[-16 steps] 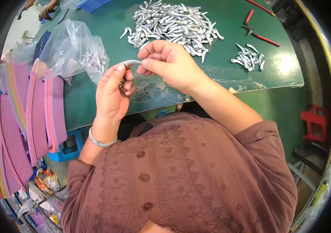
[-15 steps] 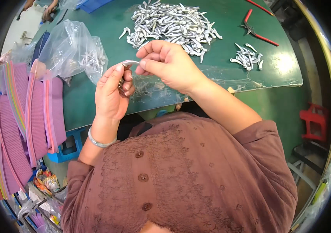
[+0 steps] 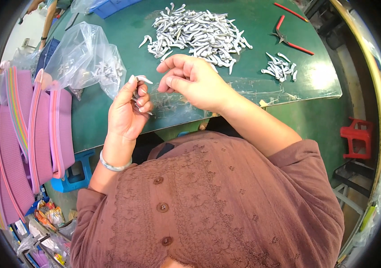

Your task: The person picks up small curved plastic components and inserts metal pins into them by hand at a workstation.

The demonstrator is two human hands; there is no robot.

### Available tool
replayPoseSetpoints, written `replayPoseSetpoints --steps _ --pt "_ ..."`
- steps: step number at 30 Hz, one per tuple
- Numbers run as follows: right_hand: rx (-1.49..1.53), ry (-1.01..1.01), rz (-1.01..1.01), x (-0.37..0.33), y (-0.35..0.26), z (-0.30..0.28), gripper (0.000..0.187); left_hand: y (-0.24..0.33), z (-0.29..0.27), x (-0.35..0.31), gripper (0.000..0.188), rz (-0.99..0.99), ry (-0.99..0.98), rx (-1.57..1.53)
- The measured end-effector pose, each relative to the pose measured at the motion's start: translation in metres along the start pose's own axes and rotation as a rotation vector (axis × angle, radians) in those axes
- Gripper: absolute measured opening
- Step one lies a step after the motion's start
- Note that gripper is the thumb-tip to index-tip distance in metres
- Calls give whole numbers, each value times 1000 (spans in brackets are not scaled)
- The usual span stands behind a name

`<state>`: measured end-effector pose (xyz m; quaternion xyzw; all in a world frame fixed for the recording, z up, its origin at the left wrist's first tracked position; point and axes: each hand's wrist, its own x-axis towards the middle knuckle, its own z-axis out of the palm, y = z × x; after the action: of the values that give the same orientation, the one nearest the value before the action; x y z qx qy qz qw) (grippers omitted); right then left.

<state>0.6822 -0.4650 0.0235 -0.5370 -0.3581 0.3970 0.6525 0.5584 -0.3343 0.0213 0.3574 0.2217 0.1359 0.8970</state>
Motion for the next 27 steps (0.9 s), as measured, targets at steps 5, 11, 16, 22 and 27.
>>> replayPoseSetpoints --steps 5,11,16,22,27 --pt "-6 7 58 -1 -1 11 22 -2 -6 -3 17 -4 -15 -85" --pt "36 17 -48 -2 1 20 22 -5 -12 -5 19 -83 -15 -155" --pt "23 -47 -93 -1 3 29 19 -10 -12 -7 17 -218 -22 -241" --pt "-8 -74 -108 -2 2 32 16 -14 -17 -7 18 -268 -58 -272" --pt "-122 -12 -169 -8 3 32 13 -17 -15 -8 17 -158 -81 -188"
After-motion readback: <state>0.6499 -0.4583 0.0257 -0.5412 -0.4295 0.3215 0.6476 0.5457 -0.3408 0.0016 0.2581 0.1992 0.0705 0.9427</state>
